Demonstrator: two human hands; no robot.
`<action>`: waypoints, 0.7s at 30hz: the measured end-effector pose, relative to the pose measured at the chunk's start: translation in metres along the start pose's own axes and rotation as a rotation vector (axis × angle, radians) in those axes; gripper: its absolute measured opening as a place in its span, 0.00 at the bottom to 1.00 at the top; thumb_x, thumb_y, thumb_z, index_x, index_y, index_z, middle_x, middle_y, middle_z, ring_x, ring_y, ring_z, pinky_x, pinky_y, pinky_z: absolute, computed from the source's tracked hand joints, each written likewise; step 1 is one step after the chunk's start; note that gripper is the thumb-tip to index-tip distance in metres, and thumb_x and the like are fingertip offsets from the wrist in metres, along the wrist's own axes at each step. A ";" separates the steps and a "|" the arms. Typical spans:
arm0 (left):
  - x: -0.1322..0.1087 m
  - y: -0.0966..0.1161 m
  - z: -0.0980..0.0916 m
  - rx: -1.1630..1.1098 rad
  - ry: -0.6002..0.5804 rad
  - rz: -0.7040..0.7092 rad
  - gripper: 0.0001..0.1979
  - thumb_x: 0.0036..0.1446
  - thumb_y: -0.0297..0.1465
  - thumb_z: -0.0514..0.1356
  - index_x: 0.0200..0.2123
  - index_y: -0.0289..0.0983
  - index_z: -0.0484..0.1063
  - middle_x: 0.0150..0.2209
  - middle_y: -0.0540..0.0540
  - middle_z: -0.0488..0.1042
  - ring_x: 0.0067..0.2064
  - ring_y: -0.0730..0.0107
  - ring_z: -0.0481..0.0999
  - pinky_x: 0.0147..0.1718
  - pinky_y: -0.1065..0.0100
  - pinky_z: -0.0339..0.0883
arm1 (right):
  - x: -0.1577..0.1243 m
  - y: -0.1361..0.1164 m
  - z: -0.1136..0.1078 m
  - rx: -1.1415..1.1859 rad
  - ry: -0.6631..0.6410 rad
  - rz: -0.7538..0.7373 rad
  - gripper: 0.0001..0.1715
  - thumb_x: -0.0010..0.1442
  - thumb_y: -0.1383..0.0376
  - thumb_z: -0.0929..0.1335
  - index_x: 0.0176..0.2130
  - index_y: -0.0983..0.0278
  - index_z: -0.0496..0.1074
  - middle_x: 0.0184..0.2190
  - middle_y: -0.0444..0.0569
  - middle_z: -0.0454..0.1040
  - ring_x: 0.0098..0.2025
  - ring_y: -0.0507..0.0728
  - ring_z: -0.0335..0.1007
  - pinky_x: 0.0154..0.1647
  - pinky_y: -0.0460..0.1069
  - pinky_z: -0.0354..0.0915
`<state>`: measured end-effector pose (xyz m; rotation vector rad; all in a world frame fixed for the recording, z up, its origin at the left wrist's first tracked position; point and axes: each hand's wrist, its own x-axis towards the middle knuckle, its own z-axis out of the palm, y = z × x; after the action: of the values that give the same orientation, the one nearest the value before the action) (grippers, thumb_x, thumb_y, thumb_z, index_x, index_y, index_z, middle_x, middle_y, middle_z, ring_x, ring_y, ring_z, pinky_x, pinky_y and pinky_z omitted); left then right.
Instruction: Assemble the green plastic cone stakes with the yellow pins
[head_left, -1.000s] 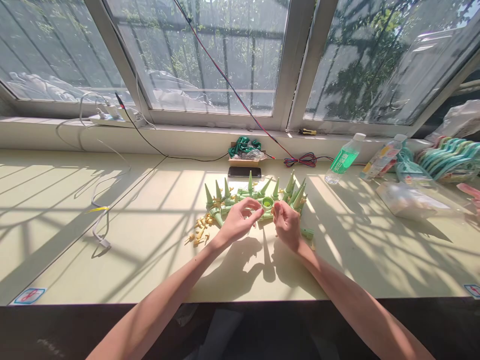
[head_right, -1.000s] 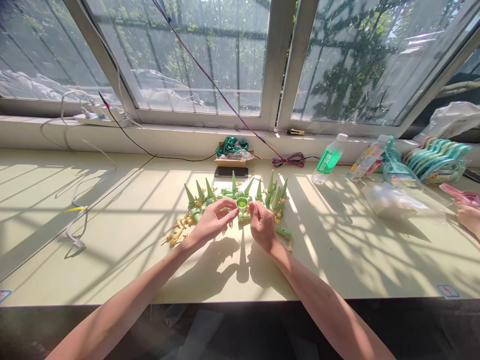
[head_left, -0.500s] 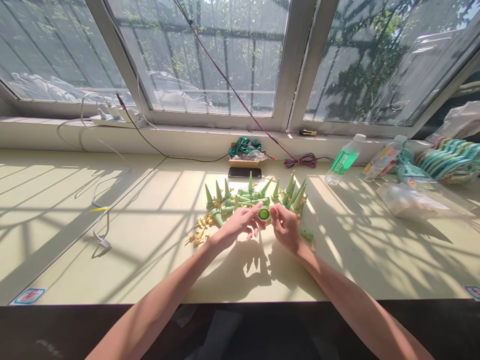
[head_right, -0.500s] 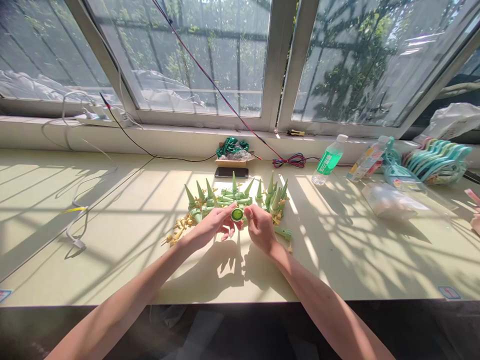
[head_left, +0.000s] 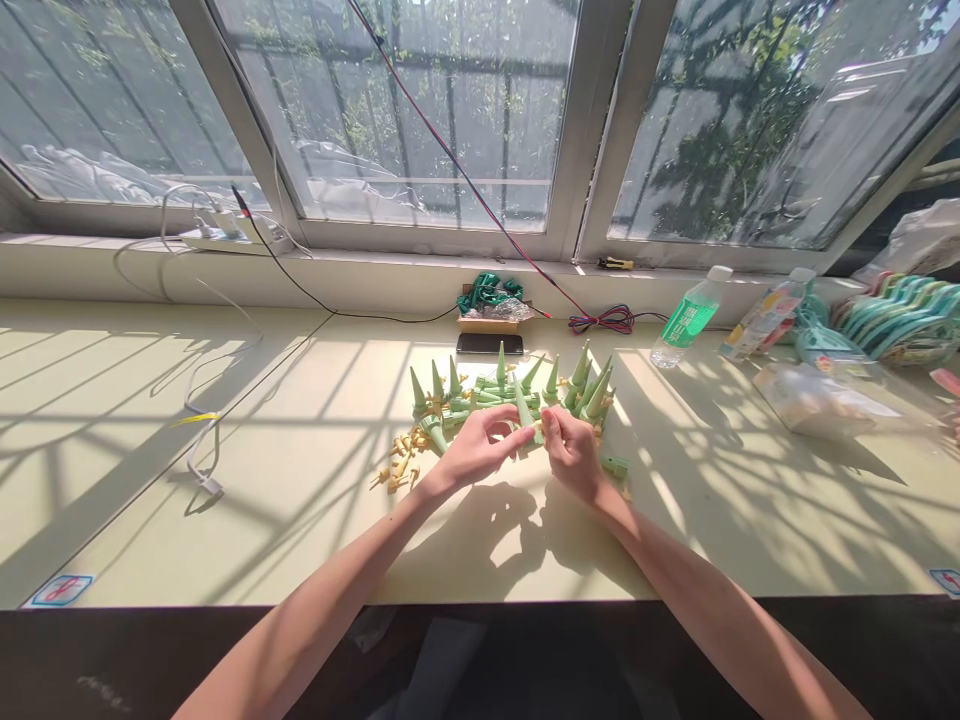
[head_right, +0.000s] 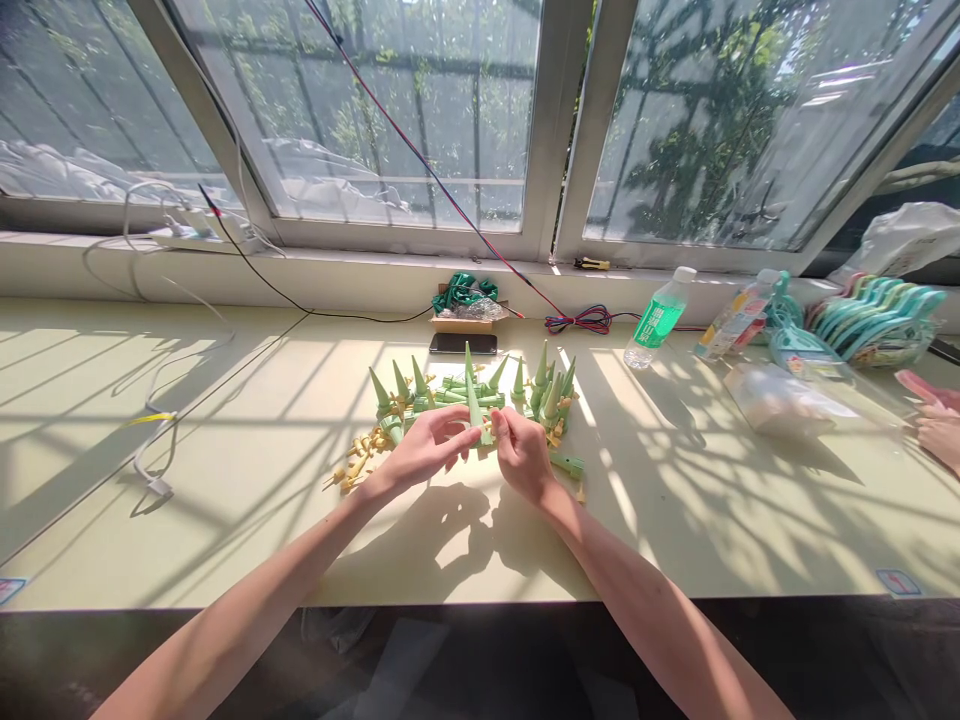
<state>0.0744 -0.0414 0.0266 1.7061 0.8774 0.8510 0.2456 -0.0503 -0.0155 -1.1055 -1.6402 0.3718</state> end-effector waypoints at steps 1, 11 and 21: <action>0.000 0.001 0.000 0.028 0.009 0.019 0.17 0.59 0.43 0.62 0.39 0.34 0.73 0.32 0.47 0.72 0.27 0.74 0.72 0.19 0.75 0.63 | 0.000 0.000 0.000 0.001 -0.002 0.003 0.27 0.71 0.53 0.57 0.23 0.61 0.53 0.18 0.39 0.54 0.20 0.49 0.50 0.23 0.46 0.50; -0.001 -0.006 0.001 0.249 0.061 0.281 0.11 0.61 0.34 0.60 0.44 0.34 0.73 0.45 0.42 0.70 0.30 0.76 0.72 0.25 0.74 0.70 | 0.001 0.000 0.000 0.024 -0.003 -0.007 0.26 0.71 0.56 0.58 0.23 0.61 0.53 0.18 0.40 0.55 0.20 0.49 0.50 0.22 0.46 0.49; 0.001 -0.004 0.006 0.045 0.124 0.104 0.18 0.60 0.45 0.61 0.42 0.35 0.73 0.41 0.43 0.73 0.28 0.74 0.73 0.21 0.74 0.68 | 0.000 0.001 0.002 0.000 0.040 0.012 0.26 0.71 0.53 0.58 0.24 0.61 0.57 0.18 0.40 0.56 0.20 0.50 0.50 0.22 0.47 0.49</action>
<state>0.0792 -0.0416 0.0212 1.7654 0.9022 1.0230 0.2446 -0.0492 -0.0165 -1.1162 -1.5991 0.3552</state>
